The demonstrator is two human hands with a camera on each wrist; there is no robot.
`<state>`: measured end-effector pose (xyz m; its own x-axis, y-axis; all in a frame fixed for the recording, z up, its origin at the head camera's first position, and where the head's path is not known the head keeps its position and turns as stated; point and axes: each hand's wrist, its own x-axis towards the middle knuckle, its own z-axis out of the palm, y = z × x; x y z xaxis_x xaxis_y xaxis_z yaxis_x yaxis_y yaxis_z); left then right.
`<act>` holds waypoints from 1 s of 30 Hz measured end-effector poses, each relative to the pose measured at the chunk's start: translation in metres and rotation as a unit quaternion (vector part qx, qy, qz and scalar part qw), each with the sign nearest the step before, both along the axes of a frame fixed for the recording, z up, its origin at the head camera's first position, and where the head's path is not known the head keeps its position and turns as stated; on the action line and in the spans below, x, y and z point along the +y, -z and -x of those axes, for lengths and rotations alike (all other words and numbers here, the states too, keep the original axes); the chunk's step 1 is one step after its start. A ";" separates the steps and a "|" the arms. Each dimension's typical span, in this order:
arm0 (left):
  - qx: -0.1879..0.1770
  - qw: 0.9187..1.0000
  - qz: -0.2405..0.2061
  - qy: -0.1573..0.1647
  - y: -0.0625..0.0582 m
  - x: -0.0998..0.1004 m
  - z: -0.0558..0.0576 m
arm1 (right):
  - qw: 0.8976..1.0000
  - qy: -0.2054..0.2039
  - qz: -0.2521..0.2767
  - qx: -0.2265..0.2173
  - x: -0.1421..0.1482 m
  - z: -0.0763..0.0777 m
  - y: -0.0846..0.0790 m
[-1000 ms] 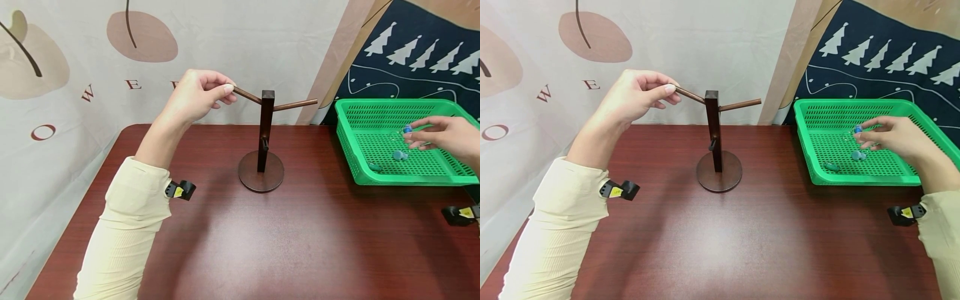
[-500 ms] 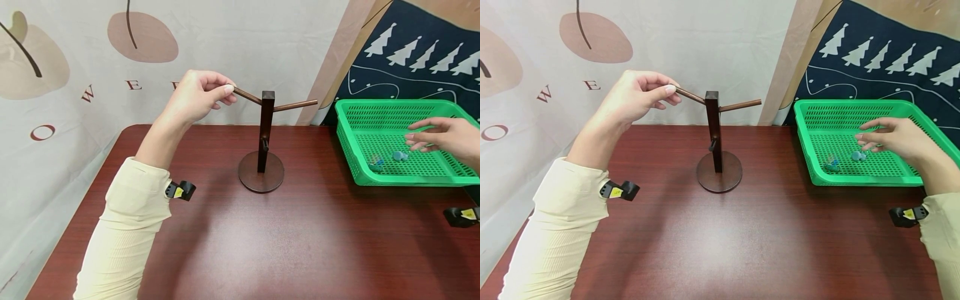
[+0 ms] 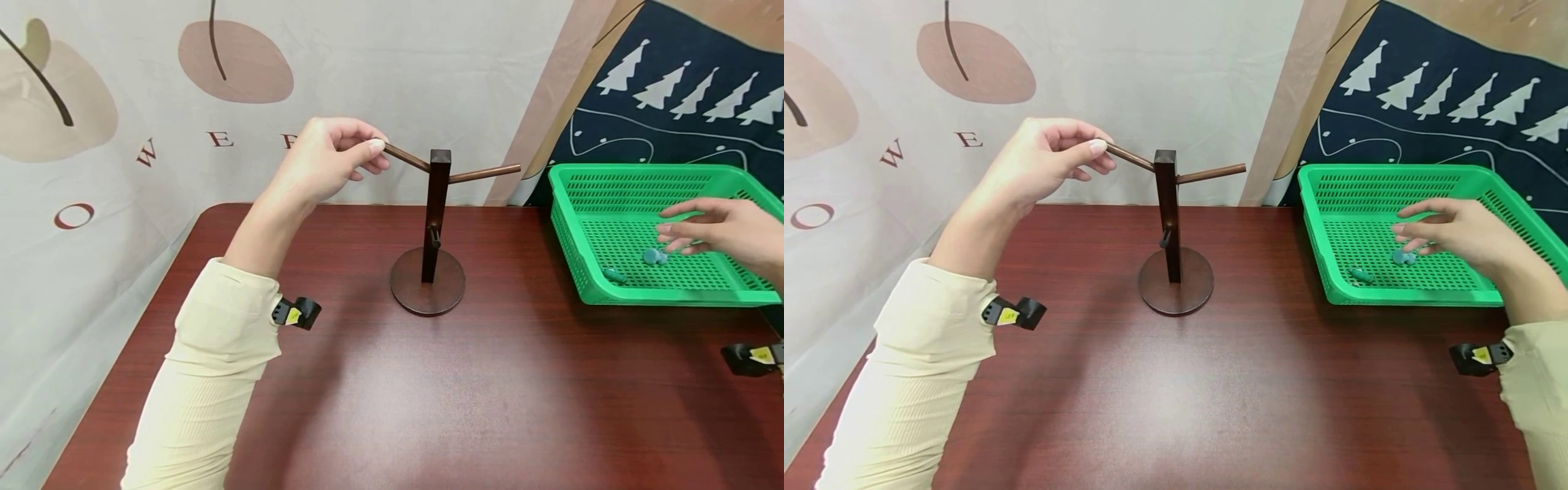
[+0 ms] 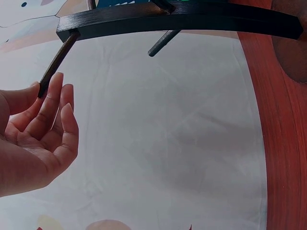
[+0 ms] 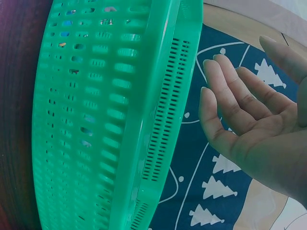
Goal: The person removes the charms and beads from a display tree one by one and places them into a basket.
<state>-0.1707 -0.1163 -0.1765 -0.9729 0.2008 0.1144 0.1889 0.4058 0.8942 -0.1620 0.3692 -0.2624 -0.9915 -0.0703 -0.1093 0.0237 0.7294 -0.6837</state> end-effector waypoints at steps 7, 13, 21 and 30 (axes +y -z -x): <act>0.001 1.000 0.012 0.003 -0.001 0.000 -0.001 | 1.000 -0.006 0.002 0.011 -0.009 -0.002 -0.005; 0.001 1.000 0.023 0.005 -0.001 0.001 -0.001 | 0.999 -0.012 0.016 0.025 -0.011 -0.002 -0.006; 0.005 1.000 0.021 0.013 -0.001 0.001 -0.001 | 0.998 -0.017 0.051 0.039 -0.021 -0.002 -0.010; -0.002 1.000 0.017 0.017 0.001 -0.003 -0.002 | 0.993 -0.022 0.103 0.046 -0.044 -0.004 -0.014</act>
<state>-0.1688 -0.1190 -0.1776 -0.9659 0.2375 0.1030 0.1996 0.4299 0.8805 -0.1577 0.3253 -0.2482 -0.9920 -0.1260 0.0034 -0.0755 0.5721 -0.8167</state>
